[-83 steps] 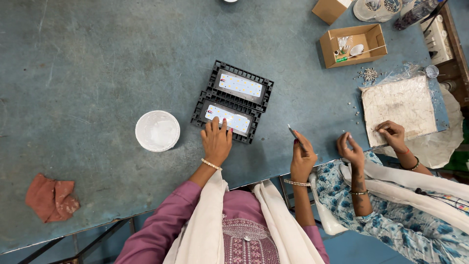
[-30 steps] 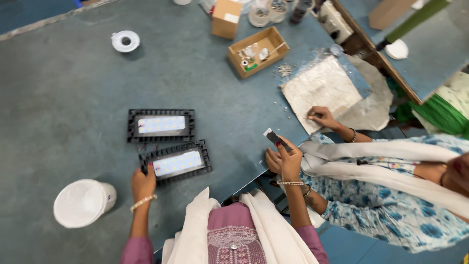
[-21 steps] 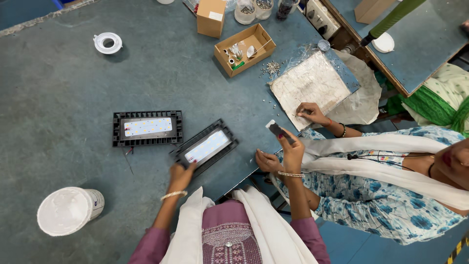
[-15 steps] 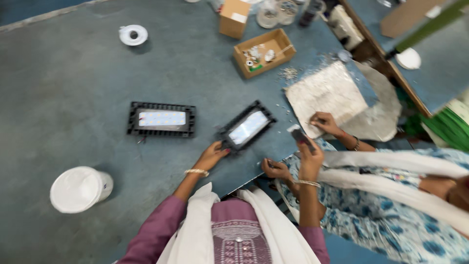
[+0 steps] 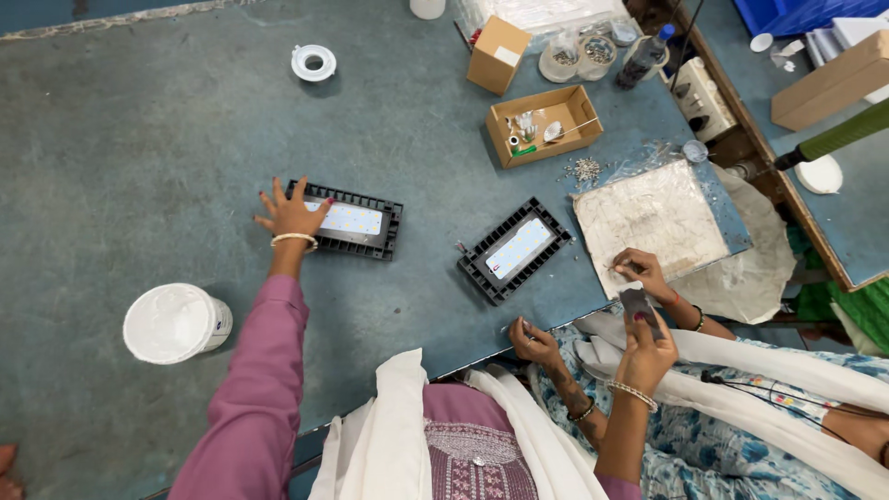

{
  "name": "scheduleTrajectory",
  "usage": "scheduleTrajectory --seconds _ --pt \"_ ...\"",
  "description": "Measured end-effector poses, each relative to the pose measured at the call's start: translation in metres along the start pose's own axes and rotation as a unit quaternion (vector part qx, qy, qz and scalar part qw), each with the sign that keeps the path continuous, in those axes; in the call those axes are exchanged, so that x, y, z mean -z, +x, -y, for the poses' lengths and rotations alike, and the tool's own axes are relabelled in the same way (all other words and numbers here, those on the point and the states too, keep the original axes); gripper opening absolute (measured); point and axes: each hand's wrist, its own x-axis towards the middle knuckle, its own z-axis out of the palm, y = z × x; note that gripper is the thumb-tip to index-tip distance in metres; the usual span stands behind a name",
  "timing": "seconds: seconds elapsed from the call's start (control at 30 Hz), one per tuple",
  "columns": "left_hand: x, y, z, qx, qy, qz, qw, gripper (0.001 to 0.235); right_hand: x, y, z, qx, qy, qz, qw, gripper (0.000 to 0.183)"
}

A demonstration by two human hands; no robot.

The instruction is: The person assembles LED light modules by applying a white paste from a container onto the LED boards and smoothing it with a small spatula. They handle multiple modules, placing them into black plastic trays and repeating the paste application across several units.

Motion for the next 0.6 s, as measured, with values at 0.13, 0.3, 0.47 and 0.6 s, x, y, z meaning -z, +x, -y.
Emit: scheduleTrajectory --seconds 0.13,0.3,0.47,0.6 --pt "-0.006 0.007 0.003 0.047 -0.058 0.071 0.995 0.086 -0.016 0.002 0.0 -0.042 0.049 0.032 0.997 0.033" --pt "-0.028 -0.006 0.006 0.04 -0.054 0.024 0.997 0.082 -0.074 -0.007 -0.02 -0.137 0.125 0.082 0.979 0.034" --pt "-0.037 -0.043 0.005 0.043 -0.073 -0.016 0.996 0.08 -0.144 -0.036 -0.057 -0.198 0.156 0.135 0.958 0.026" --pt "-0.039 -0.085 0.001 0.064 -0.093 -0.033 0.993 0.082 -0.167 -0.052 -0.082 -0.263 0.151 0.159 0.94 0.028"
